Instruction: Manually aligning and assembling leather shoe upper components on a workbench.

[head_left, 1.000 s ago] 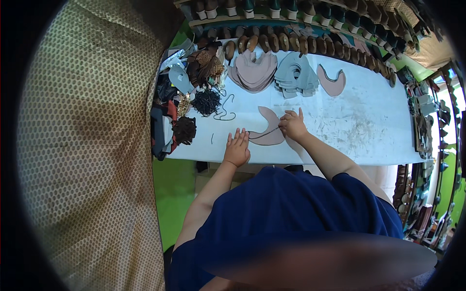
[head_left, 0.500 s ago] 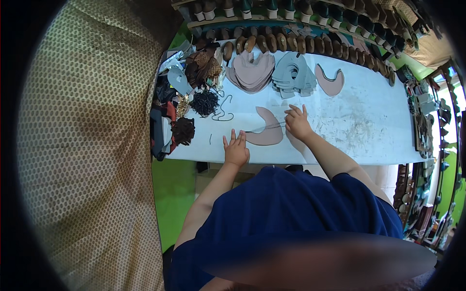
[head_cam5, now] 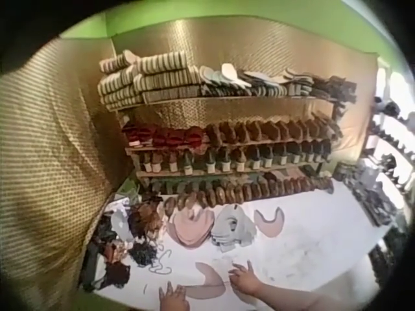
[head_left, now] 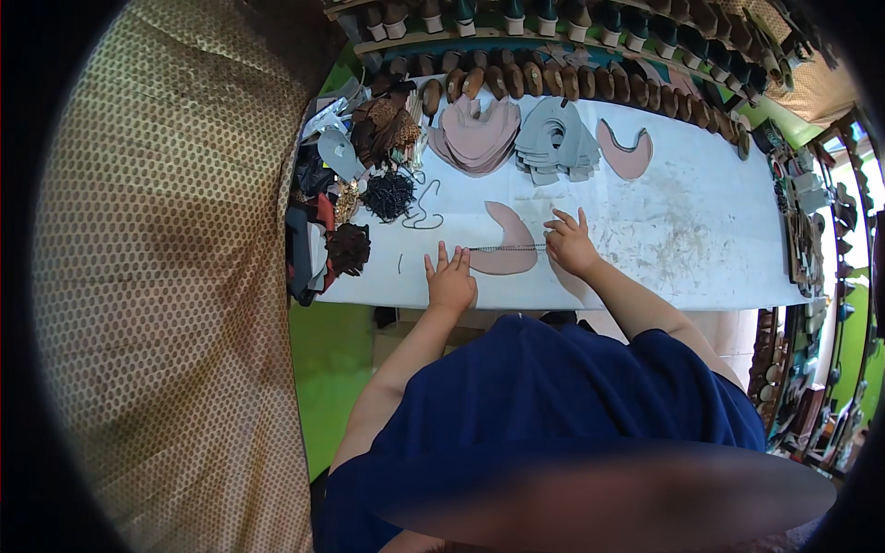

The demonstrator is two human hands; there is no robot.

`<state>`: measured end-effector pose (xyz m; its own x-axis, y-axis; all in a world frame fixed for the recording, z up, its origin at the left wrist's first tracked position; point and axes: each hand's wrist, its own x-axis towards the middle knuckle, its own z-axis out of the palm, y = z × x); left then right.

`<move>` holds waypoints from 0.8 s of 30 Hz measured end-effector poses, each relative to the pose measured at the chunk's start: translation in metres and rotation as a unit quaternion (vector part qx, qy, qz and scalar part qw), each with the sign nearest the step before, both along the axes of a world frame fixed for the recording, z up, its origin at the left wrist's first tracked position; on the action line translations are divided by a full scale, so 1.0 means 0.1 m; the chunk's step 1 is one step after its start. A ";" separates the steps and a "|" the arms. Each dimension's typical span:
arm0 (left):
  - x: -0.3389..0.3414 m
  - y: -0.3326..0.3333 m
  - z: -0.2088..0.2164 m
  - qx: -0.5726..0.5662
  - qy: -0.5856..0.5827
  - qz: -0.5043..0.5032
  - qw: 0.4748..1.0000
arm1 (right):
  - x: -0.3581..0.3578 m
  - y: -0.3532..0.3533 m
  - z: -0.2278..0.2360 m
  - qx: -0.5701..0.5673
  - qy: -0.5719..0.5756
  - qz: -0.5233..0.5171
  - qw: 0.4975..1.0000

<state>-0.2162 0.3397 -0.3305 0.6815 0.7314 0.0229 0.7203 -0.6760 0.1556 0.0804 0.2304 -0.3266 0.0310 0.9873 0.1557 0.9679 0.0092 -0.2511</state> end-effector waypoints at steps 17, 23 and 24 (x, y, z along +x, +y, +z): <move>0.14 0.04 -0.03 0.053 0.105 -0.038 0.992 | -0.25 -0.28 -0.05 -0.017 0.052 0.019 0.998; 0.16 0.02 0.06 0.031 0.099 -0.049 0.993 | -0.26 -0.31 -0.06 -0.023 0.063 0.007 0.998; 0.17 0.02 0.07 0.027 0.101 -0.057 0.993 | -0.25 -0.30 -0.06 -0.024 0.058 0.007 0.998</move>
